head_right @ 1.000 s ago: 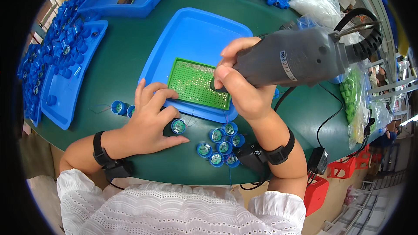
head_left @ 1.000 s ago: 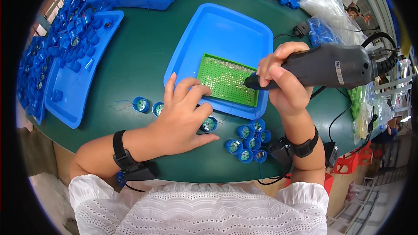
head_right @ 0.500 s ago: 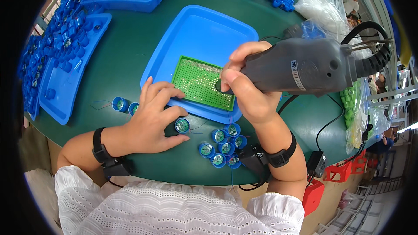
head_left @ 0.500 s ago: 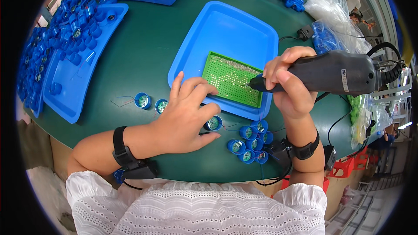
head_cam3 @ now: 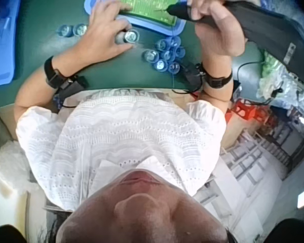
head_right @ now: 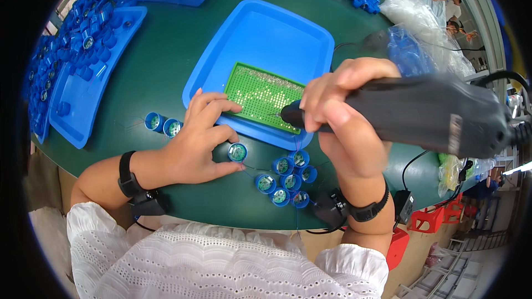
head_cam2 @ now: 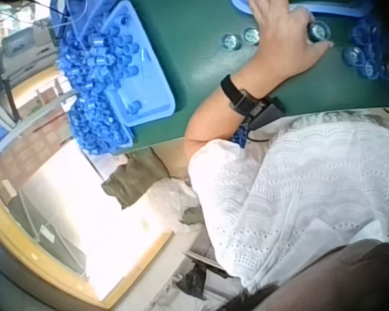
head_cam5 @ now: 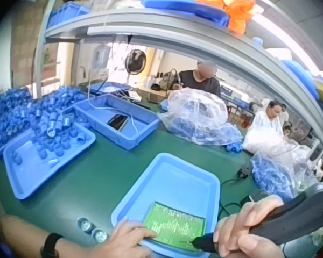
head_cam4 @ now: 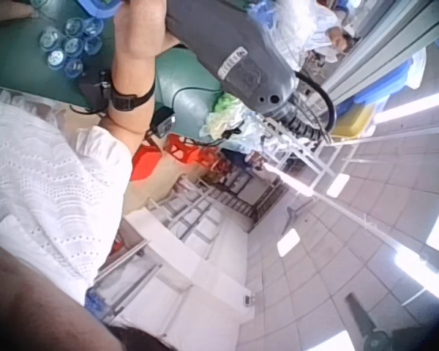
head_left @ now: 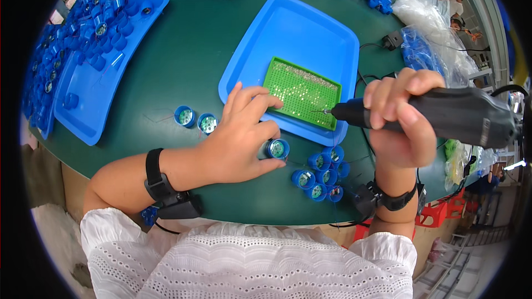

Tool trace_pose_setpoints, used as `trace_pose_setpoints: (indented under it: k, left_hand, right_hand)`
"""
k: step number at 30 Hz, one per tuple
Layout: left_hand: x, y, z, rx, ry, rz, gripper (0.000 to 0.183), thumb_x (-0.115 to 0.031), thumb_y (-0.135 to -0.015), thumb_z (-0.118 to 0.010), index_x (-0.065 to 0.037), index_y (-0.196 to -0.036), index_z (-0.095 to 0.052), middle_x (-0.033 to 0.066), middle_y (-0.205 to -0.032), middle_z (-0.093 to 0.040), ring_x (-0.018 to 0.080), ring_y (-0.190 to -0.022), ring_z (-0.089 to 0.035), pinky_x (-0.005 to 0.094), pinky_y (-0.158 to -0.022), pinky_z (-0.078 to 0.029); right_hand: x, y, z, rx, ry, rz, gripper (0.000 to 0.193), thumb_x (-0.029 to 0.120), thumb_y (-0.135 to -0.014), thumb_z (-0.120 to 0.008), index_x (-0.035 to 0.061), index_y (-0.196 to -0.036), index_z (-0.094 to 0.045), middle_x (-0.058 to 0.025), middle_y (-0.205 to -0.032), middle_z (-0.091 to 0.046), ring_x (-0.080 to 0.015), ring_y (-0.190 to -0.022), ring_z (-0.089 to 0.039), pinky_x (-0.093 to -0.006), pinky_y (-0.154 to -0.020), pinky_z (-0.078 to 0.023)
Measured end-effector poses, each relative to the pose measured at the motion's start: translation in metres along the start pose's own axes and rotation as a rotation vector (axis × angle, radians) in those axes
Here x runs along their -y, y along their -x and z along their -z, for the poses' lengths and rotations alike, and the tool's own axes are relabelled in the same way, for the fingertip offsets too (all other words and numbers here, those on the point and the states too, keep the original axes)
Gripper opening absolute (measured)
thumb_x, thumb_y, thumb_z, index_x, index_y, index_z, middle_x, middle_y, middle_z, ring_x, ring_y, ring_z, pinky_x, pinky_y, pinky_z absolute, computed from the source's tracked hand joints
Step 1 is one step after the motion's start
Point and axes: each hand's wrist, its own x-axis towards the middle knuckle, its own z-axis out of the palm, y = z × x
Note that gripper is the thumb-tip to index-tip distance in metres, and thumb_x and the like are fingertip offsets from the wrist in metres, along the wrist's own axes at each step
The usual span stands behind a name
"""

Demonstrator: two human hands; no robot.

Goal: Assembling small blue plastic parts using an electric screwdriver at a factory workstation.

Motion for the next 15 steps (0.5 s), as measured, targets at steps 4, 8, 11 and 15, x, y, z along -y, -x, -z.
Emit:
trace_pose_setpoints:
  k: [4,8,11,15]
  left_hand:
    - [0.001,0.0,-0.001,0.011,0.002,-0.025,0.034,-0.018,-0.055,-0.08,-0.006,-0.08,-0.059,0.0147,-0.119,-0.045,0.0369,-0.117,-0.036,0.061,-0.099,-0.02]
    - [0.001,0.0,-0.002,0.012,-0.003,-0.021,0.033,-0.018,-0.056,-0.079,-0.006,-0.08,-0.06,0.0148,-0.119,-0.045,0.0373,-0.118,-0.035,0.0612,-0.099,-0.019]
    - [0.002,0.001,-0.003,0.015,-0.007,-0.02,0.033,-0.019,-0.057,-0.079,-0.006,-0.081,-0.061,0.0147,-0.119,-0.045,0.0375,-0.118,-0.035,0.0613,-0.099,-0.019]
    - [0.002,0.002,-0.003,0.019,-0.006,-0.022,0.033,-0.019,-0.058,-0.079,-0.006,-0.081,-0.061,0.0148,-0.119,-0.044,0.0376,-0.119,-0.034,0.0615,-0.099,-0.019]
  right_hand:
    - [0.012,0.011,-0.02,0.032,-0.022,-0.086,0.028,0.009,-0.077,-0.061,0.0064,-0.099,-0.043,-0.0046,-0.068,-0.05,-0.0165,-0.055,-0.051,-0.0324,-0.061,-0.043]
    - [0.005,0.021,-0.027,0.15,-0.042,-0.138,0.026,0.003,-0.078,-0.062,0.0064,-0.097,-0.045,-0.0055,-0.07,-0.052,-0.0155,-0.057,-0.053,-0.0325,-0.061,-0.045]
    - [-0.002,0.025,-0.029,0.186,-0.039,-0.167,0.027,-0.002,-0.077,-0.061,0.0049,-0.098,-0.045,-0.0062,-0.072,-0.053,-0.0147,-0.061,-0.055,-0.0284,-0.058,-0.045]
    - [-0.014,0.028,-0.03,0.223,0.01,-0.123,0.025,-0.003,-0.078,-0.059,0.0034,-0.098,-0.045,-0.006,-0.072,-0.053,-0.0141,-0.063,-0.056,-0.0253,-0.055,-0.045]
